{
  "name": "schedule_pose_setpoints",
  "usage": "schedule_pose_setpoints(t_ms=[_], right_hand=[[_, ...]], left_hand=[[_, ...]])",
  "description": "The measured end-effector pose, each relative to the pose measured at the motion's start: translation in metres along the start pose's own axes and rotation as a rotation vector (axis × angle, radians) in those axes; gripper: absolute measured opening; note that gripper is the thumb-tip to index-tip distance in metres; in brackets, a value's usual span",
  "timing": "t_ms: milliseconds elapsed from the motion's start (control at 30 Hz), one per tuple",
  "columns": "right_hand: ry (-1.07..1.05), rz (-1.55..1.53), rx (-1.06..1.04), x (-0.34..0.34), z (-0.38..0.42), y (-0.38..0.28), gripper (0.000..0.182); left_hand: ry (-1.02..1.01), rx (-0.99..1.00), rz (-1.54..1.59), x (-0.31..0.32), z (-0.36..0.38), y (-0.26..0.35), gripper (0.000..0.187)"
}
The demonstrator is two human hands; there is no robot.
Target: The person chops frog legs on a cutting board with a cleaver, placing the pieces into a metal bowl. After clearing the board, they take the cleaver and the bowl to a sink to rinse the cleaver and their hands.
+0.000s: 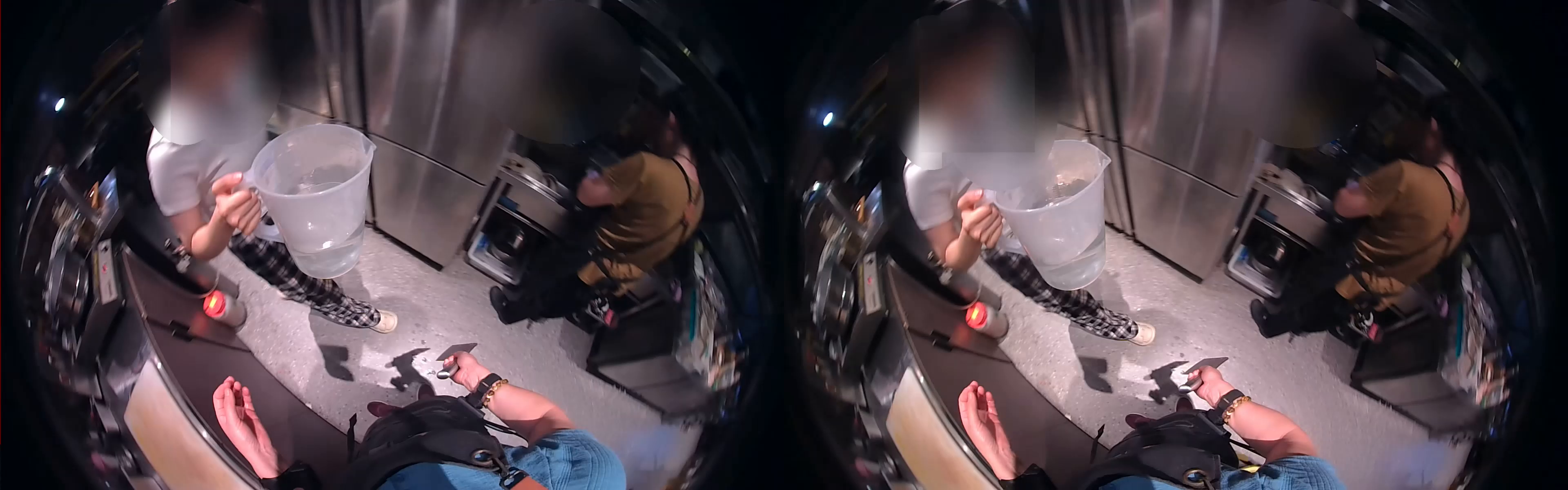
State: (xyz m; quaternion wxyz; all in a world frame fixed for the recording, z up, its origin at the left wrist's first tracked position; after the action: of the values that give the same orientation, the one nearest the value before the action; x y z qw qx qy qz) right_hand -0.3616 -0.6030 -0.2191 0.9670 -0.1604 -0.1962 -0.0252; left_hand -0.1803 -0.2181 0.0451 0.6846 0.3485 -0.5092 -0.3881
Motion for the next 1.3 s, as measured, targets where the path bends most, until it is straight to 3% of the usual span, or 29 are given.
schedule_pose_setpoints(t_ms=[167, 300, 500, 567, 633, 700, 800, 900, 933, 967, 1000, 1067, 1200, 1300], right_hand=[[0.159, -0.243, -0.131, -0.088, 0.008, -0.041, 0.016], [0.299, -0.452, -0.240, -0.152, 0.026, -0.052, 0.016], [0.499, -0.777, -0.408, -0.203, 0.059, -0.028, 0.018], [0.554, -0.908, -0.465, -0.214, 0.069, -0.012, 0.018], [0.569, -1.055, -0.483, -0.210, 0.087, 0.005, 0.018], [0.557, -1.171, -0.487, -0.204, 0.103, 0.015, 0.018], [0.605, -1.258, -0.488, -0.259, 0.073, 0.042, 0.011], [0.509, -1.066, -0.426, -0.234, 0.105, 0.055, 0.012], [0.370, -0.958, -0.564, -0.257, 0.086, 0.068, 0.009], [0.381, -0.920, -0.555, -0.260, 0.091, 0.071, 0.010], [0.446, -0.814, -0.566, -0.204, 0.145, 0.056, 0.011], [0.427, -0.348, -0.630, -0.227, 0.120, 0.041, 0.009], [0.398, -1.376, -0.534, -0.269, 0.087, 0.049, 0.009], [0.332, -1.143, -0.581, -0.243, 0.131, 0.036, 0.011]], left_hand=[[-0.167, -0.145, -0.281, 0.058, 0.000, -0.038, 0.004], [-0.466, 0.033, -0.781, 0.074, -0.015, -0.074, 0.005], [-0.739, -0.017, -0.974, 0.097, -0.053, -0.109, 0.007], [-0.797, 0.058, -1.065, 0.105, -0.067, -0.107, 0.007], [-0.894, 0.168, -1.108, 0.116, -0.088, -0.108, 0.006], [-0.921, 0.137, -1.096, 0.117, -0.103, -0.113, 0.006], [-0.969, 0.133, -1.092, 0.124, -0.108, -0.120, 0.005], [-1.066, 0.171, -1.088, 0.129, -0.114, -0.142, 0.005], [-1.097, 0.174, -1.067, 0.131, -0.116, -0.154, 0.005], [-1.139, 0.183, -1.115, 0.138, -0.112, -0.161, 0.006], [-1.165, 0.193, -1.173, 0.143, -0.104, -0.164, 0.007], [-1.274, 0.239, -1.164, 0.158, -0.090, -0.172, 0.010], [-1.533, 0.328, -1.236, 0.204, -0.037, -0.174, 0.016], [-1.681, 0.362, -1.152, 0.232, -0.004, -0.186, 0.018]])
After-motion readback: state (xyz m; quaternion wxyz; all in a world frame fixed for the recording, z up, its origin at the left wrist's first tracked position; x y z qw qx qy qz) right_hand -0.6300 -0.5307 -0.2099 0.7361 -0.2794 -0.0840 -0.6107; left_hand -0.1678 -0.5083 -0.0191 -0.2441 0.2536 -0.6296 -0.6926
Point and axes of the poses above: each hand's wrist, its own z-axis away from the middle knuckle, its own x-axis out of the palm, y = z × x, the point moved 1 cm from there along -z, towards the middle knuckle, and after that the axes turned 10 degrees about -x, right-handed, at the moved point
